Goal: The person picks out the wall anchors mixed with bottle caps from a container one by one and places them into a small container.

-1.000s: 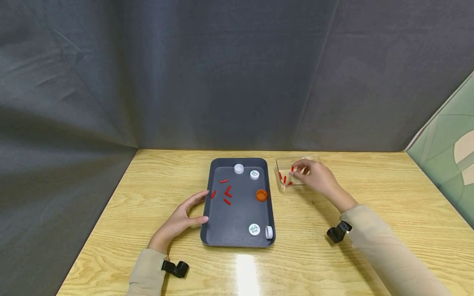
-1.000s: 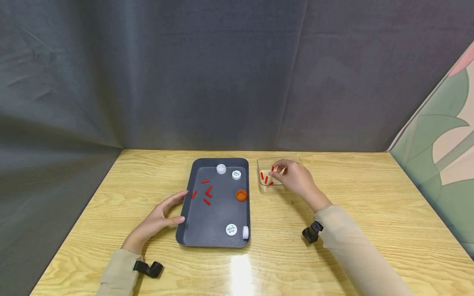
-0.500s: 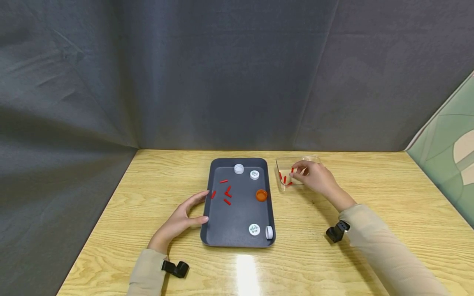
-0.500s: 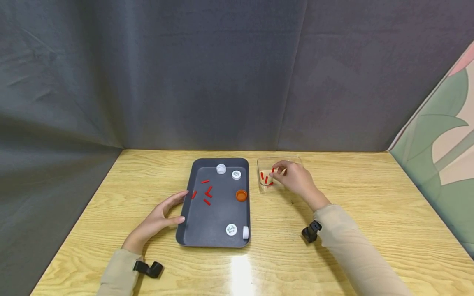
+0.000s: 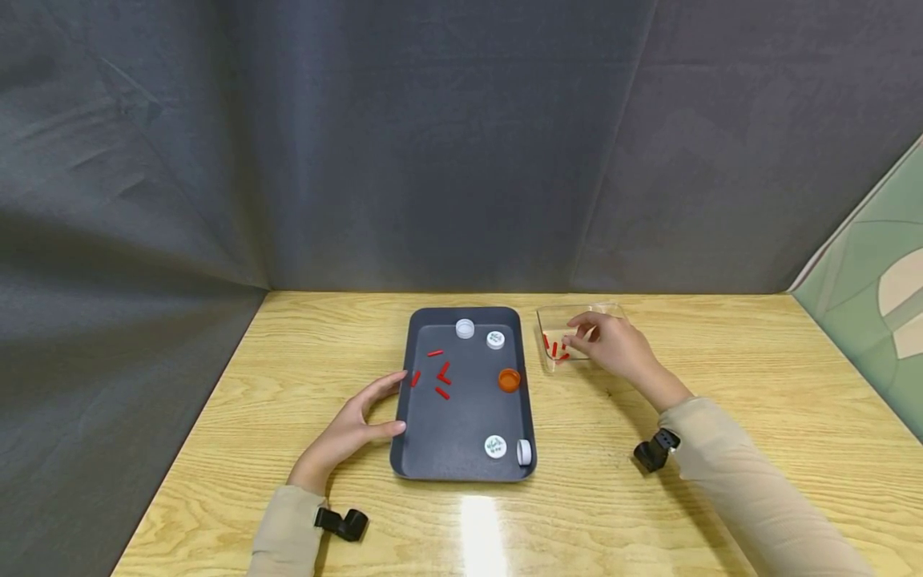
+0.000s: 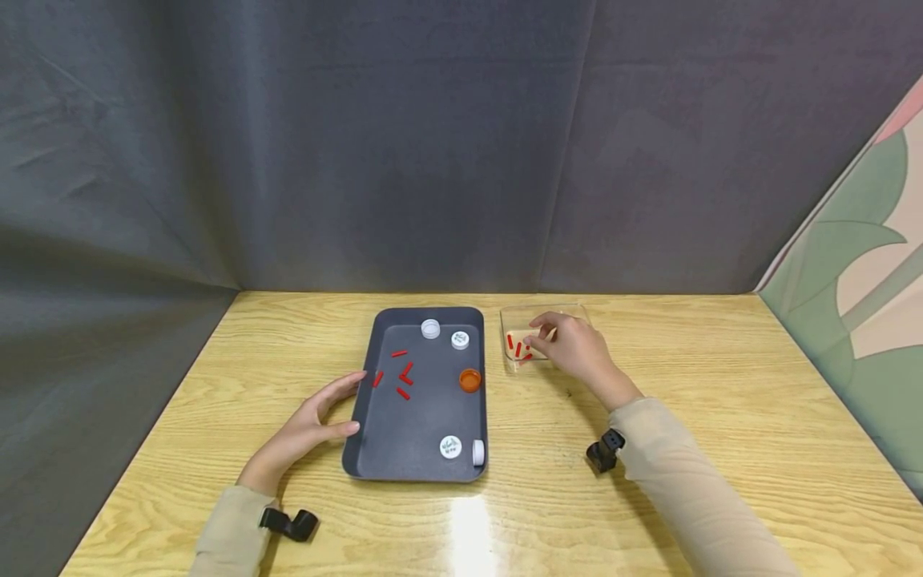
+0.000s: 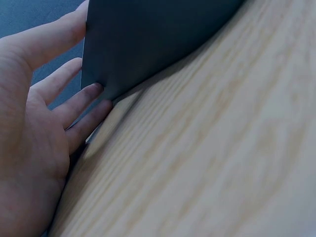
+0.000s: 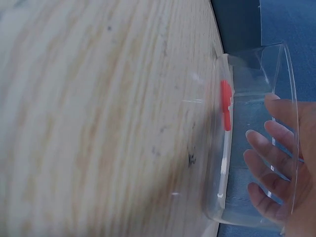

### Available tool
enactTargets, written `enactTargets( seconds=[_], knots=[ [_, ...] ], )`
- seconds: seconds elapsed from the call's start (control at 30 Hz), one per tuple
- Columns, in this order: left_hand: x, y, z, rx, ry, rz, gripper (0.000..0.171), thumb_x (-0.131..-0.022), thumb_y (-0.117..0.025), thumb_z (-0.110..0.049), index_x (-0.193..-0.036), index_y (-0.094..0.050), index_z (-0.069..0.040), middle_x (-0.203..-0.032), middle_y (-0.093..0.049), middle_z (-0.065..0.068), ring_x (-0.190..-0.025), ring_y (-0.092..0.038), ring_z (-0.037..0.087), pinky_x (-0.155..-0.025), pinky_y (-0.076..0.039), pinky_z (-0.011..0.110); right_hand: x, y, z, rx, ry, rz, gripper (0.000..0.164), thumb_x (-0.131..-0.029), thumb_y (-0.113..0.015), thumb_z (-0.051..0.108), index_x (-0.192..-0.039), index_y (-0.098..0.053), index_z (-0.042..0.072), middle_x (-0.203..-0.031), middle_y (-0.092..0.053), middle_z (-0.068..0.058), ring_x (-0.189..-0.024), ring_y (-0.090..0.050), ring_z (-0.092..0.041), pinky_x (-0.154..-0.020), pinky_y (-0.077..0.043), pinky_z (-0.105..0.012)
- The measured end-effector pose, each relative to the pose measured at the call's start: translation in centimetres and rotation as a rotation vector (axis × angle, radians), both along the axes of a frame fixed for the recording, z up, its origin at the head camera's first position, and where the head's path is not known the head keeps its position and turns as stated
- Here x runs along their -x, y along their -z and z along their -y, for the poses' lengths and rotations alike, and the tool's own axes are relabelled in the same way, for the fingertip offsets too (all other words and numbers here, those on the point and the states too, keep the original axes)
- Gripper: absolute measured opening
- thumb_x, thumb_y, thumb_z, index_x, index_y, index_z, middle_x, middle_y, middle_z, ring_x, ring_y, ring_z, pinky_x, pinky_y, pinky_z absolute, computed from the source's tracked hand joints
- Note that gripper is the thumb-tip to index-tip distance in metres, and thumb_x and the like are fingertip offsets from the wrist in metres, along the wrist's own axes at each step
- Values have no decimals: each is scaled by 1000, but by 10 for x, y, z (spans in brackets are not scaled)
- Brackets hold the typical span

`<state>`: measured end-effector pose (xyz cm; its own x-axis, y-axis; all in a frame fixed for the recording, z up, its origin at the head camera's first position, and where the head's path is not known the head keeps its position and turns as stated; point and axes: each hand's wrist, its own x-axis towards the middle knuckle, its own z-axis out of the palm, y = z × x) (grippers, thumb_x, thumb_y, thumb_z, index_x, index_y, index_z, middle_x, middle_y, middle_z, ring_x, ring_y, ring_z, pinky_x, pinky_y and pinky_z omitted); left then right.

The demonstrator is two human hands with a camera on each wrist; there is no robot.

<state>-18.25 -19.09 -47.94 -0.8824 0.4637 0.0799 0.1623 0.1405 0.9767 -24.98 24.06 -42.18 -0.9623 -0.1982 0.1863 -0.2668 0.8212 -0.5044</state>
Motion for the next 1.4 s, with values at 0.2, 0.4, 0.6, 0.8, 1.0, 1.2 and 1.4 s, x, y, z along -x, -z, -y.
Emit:
enactTargets(
  seconds=[0.2, 0.4, 0.6, 0.8, 1.0, 1.2, 1.4],
  knots=[
    [0, 0, 0, -4, -2, 5, 75, -87, -76, -9, -153, -39, -13, -154, -39, 12, -142, -32, 34, -115, -17, 58, 0, -1, 0, 12, 3, -6, 30, -91, -74, 26, -112, -72, 4, -87, -68, -2, -74, -61, -18, -59, -44, -34],
    [0, 0, 0, -8, 4, 12, 76, -87, -76, -9, -153, -39, -12, -155, -38, 12, -143, -32, 33, -114, -18, 57, -1, -4, 4, 25, -7, -21, 31, -91, -74, 26, -113, -71, 4, -89, -68, -2, -77, -62, -19, -61, -45, -34],
    [0, 0, 0, -7, 2, 8, 75, -87, -76, -8, -153, -39, -12, -154, -40, 12, -142, -33, 33, -114, -19, 56, -2, -7, 13, 52, -29, -84, 30, -89, -76, 24, -111, -72, 3, -87, -70, -2, -77, -63, -20, -64, -45, -34],
    [0, 1, 0, -8, 10, 11, 75, -87, -76, -9, -153, -38, -11, -154, -39, 12, -142, -33, 33, -114, -20, 57, -6, -13, 23, 84, -41, -118, 29, -88, -77, 23, -110, -73, 5, -88, -71, -4, -81, -65, -23, -65, -45, -35],
    [0, 1, 0, -4, 6, 11, 75, -87, -76, -9, -153, -39, -12, -154, -40, 12, -142, -34, 33, -113, -20, 57, -8, -17, 36, 155, -46, -115, 26, -88, -77, 19, -110, -73, 6, -88, -71, -5, -83, -64, -24, -66, -46, -35],
    [0, 0, 0, 7, -3, 14, 75, -87, -76, -9, -153, -39, -12, -154, -39, 12, -142, -34, 33, -113, -21, 57, -10, -20, 50, 260, -89, -76, 26, -88, -78, 17, -110, -73, 5, -87, -68, -5, -70, -63, -22, -57, -52, -31],
    [0, 0, 0, 9, -2, 14, 75, -88, -76, -9, -153, -38, -11, -154, -38, 12, -142, -33, 34, -113, -20, 57, -11, -18, 62, 257, -120, -91, 26, -87, -78, 22, -108, -73, 6, -87, -68, -2, -74, -61, -21, -61, -49, -31]
  ],
)
